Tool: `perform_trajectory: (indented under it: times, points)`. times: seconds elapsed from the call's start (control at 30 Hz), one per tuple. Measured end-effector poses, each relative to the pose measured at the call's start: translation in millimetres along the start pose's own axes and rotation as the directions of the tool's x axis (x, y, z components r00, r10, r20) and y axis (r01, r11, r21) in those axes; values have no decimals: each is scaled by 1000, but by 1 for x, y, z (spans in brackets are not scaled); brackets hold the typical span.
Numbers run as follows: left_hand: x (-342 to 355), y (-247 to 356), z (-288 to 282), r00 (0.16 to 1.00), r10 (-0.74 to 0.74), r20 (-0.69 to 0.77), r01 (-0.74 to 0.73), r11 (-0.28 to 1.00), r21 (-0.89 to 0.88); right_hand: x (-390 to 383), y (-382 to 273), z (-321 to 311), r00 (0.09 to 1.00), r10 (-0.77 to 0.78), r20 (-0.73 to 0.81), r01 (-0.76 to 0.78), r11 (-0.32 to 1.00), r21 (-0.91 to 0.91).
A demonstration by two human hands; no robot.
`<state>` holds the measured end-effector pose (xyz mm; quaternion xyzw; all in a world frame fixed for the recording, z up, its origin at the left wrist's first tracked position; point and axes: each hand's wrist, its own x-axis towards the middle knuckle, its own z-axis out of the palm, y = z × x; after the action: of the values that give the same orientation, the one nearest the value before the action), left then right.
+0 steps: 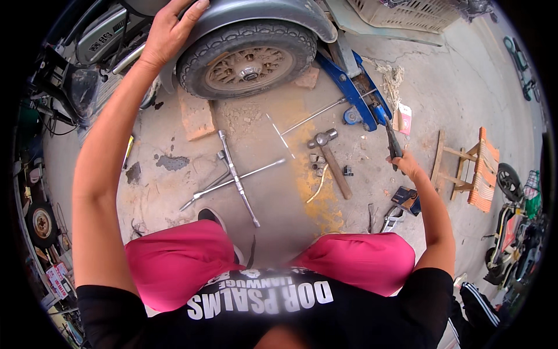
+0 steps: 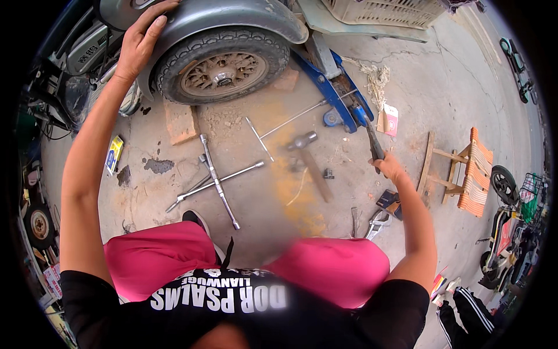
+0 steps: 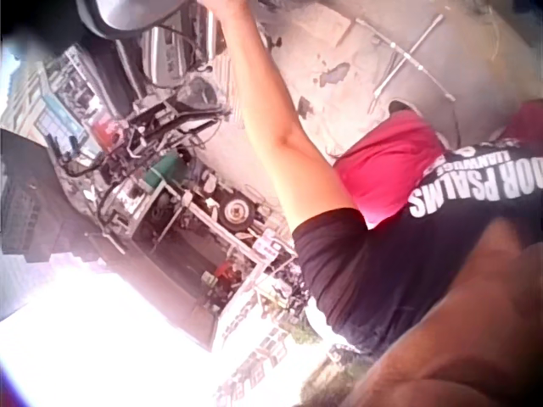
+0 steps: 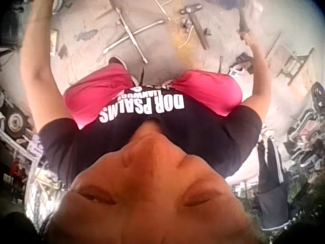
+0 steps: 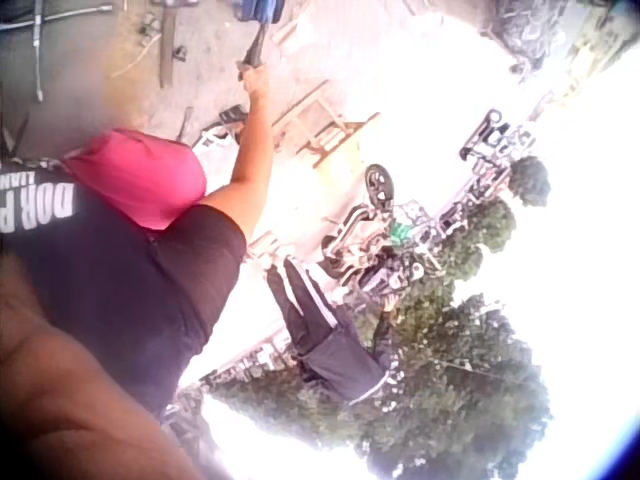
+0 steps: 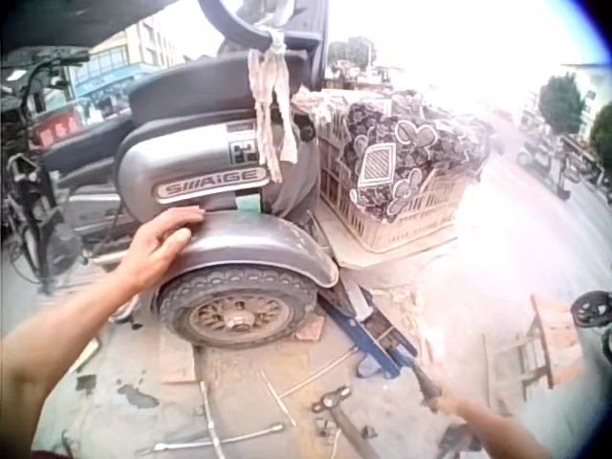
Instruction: The person removes the front wheel of a motorcycle using a hammer and wrench. They then use a hammer and chisel to work on the brake assembly and axle area. Finally, they use a wrench to tighten bolts on the motorcycle's front fork.
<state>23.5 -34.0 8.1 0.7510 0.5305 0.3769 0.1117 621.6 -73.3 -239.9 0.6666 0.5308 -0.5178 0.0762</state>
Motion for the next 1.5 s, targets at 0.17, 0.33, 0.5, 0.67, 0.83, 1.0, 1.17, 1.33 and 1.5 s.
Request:
perform_trajectory:
  times: [0.17,0.33,0.5,0.67,0.83,1.0,1.17,1.33,1.5]
  points:
    - [-112,8,-10,984,25,178,-13,998,-67,-28,76,86,990,13,-142,55,881,469]
    - [-223,-93,38,652,-714,255,755,641,-140,-25,54,109,981,-185,56,184,807,-562]
    - [-199,-111,53,506,-842,188,829,415,-375,11,-132,78,842,-540,-19,496,786,-371]
    - [-174,-129,63,609,-736,296,787,514,-340,95,-283,66,876,-378,-300,479,603,638]
    - [-166,-130,68,579,-762,291,787,428,-444,114,-348,82,804,-464,-373,516,231,824]
    - [-173,-121,67,570,-765,300,773,377,-510,88,-344,87,839,-434,-329,445,200,873]
    - [-189,-94,75,568,-770,292,763,358,-539,80,-309,93,871,-389,-300,407,231,884]
    - [-207,-59,74,584,-749,312,754,358,-550,47,-280,101,913,-317,-256,337,235,912]
    - [-206,-29,69,610,-731,304,736,381,-559,-2,-267,91,901,-318,-295,373,224,900]
